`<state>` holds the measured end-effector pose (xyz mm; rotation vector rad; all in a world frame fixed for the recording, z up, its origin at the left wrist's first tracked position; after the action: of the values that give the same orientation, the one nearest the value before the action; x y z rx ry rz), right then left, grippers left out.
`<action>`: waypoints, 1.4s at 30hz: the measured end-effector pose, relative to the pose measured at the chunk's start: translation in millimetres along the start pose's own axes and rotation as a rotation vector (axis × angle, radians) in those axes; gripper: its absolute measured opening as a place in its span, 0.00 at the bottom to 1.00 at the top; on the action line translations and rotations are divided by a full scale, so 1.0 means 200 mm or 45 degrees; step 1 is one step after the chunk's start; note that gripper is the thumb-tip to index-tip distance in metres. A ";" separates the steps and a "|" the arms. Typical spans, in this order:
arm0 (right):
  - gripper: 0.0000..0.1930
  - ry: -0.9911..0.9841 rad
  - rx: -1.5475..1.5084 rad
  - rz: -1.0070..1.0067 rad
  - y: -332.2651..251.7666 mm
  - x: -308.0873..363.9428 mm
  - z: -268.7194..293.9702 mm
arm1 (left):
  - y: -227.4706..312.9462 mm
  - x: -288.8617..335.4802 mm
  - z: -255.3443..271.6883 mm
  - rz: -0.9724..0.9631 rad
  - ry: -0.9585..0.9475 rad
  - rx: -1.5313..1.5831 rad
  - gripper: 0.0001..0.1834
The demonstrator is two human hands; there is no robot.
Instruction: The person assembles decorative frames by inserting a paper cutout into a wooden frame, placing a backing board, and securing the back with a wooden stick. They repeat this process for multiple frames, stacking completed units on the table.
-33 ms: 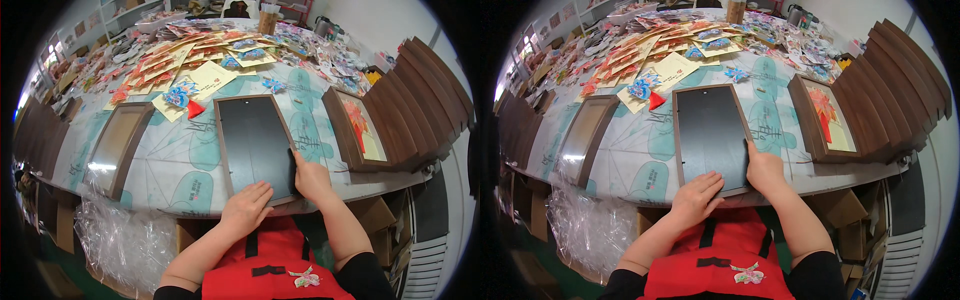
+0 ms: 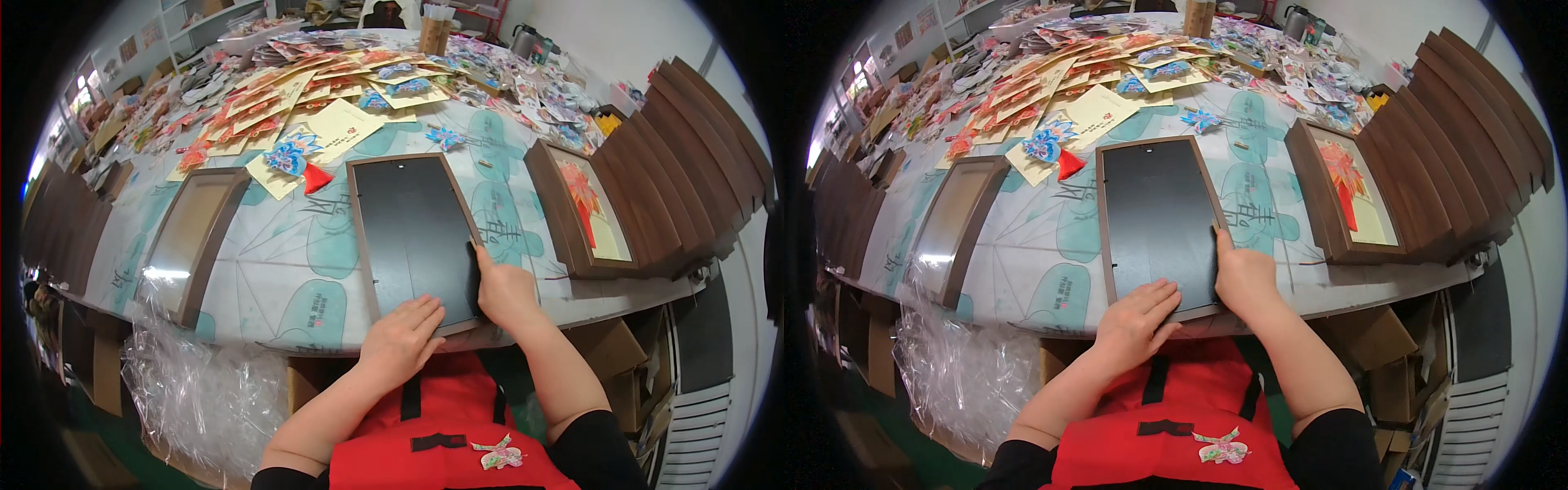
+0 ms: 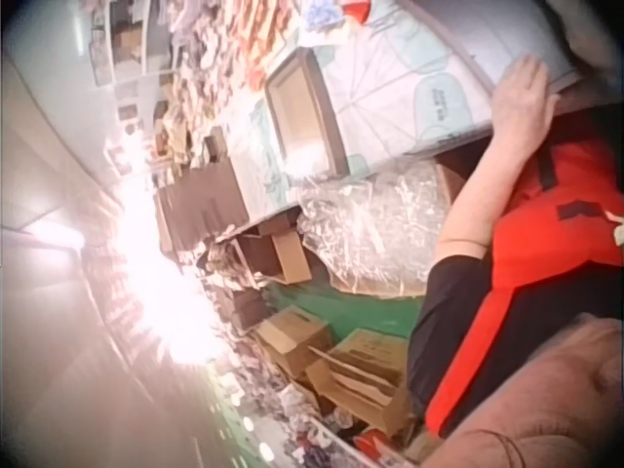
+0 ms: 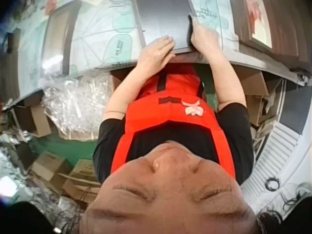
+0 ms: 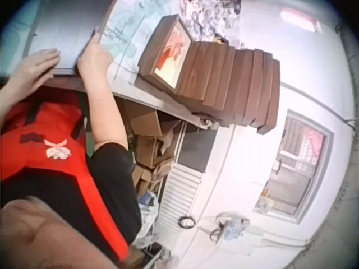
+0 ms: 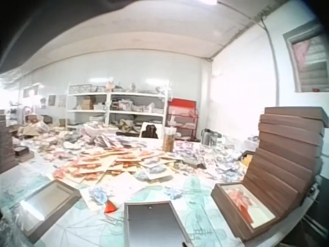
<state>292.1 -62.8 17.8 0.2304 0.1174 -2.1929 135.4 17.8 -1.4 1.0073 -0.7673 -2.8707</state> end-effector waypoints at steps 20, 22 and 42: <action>0.20 0.235 -0.836 -0.253 0.29 -0.51 -0.26 | 0.00 -0.02 0.01 -0.007 -0.016 -0.014 0.22; 0.19 0.241 -0.713 -0.180 0.26 -0.55 -0.25 | -0.01 -0.02 0.01 0.004 -0.021 -0.001 0.22; 0.18 0.043 0.114 -0.042 -0.04 -0.55 -0.19 | -0.01 -0.01 0.00 0.004 -0.008 0.007 0.22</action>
<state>353.7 34.9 3.0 0.3179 0.0423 -2.2305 137.1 20.4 -0.6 0.9975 -0.7773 -2.8724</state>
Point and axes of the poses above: each hand's wrist, its own x-axis away from the middle knuckle, its own z-axis out of the back of the hand, y = z × x, the point moved 5 cm from there along -x, towards the middle knuckle, and after that the axes turned 7 degrees about y, right-handed, at the moved point
